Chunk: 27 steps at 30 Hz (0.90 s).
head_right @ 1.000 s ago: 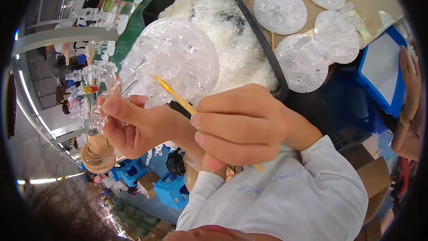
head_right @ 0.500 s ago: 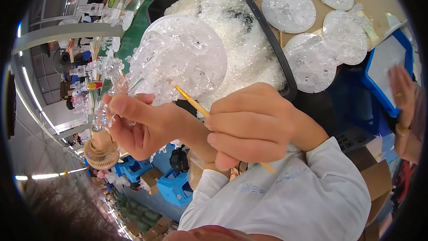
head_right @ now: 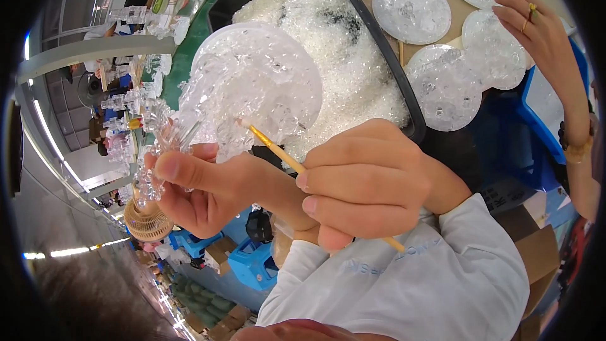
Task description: Assembling decorative clear plastic fixture components using a brush to apply adhesive and connecting pieces together.
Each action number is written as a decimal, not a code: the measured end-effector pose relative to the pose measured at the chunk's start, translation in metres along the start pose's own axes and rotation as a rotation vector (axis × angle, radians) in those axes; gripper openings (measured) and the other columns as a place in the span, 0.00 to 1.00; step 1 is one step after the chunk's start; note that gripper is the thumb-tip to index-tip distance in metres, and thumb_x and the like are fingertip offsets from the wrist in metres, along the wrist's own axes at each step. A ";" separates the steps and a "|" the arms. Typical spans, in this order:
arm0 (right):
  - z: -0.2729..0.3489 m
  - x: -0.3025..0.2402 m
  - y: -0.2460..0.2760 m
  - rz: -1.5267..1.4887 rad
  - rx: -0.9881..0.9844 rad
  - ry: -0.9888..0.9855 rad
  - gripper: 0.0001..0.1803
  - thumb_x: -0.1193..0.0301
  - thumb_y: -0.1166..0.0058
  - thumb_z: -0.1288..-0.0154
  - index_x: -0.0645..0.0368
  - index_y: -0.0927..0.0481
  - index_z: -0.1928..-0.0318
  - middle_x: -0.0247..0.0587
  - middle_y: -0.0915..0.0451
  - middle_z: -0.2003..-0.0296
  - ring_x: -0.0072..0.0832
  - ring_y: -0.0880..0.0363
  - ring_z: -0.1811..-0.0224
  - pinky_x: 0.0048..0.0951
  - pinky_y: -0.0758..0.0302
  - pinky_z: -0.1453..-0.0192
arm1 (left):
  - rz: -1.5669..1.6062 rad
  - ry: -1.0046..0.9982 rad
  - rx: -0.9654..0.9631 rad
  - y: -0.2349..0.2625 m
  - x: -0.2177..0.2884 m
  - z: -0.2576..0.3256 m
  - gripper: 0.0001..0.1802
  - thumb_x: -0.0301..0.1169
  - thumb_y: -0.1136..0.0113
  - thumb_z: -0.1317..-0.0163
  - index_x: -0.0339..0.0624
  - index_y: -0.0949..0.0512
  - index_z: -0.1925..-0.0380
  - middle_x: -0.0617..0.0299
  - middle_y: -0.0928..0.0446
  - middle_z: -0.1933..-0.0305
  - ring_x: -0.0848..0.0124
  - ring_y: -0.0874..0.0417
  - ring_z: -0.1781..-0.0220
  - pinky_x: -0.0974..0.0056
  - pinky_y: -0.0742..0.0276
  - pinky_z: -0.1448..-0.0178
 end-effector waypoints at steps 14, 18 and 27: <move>-0.012 -0.012 0.022 -0.005 0.166 0.016 0.18 0.58 0.61 0.25 0.60 0.27 0.60 0.42 0.24 0.70 0.34 0.24 0.77 0.32 0.25 0.77 | 0.099 -0.146 0.018 -0.005 0.000 -0.002 0.18 0.34 0.41 0.34 0.25 0.26 0.59 0.43 0.19 0.71 0.74 0.27 0.83 0.70 0.27 0.75; -0.030 -0.010 0.045 0.154 0.268 0.062 0.13 0.63 0.53 0.32 0.61 0.24 0.57 0.39 0.24 0.70 0.36 0.26 0.76 0.37 0.31 0.74 | 0.041 -0.143 -0.029 -0.004 -0.018 -0.004 0.17 0.33 0.40 0.35 0.22 0.23 0.62 0.43 0.20 0.74 0.71 0.23 0.81 0.66 0.23 0.73; -0.071 0.030 -0.015 0.457 -0.991 -0.074 0.13 0.73 0.36 0.60 0.60 0.18 0.69 0.32 0.32 0.86 0.23 0.33 0.88 0.25 0.40 0.85 | 0.203 -0.182 -1.016 -0.060 -0.002 -0.026 0.11 0.25 0.33 0.41 0.30 0.17 0.60 0.58 0.15 0.70 0.81 0.25 0.79 0.76 0.32 0.78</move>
Point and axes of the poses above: each hand's wrist, its own z-axis away from the middle knuckle, its own y-axis out of the back of the hand, x = y × z, the point moved 5 cm from there along -z, towards the middle knuckle
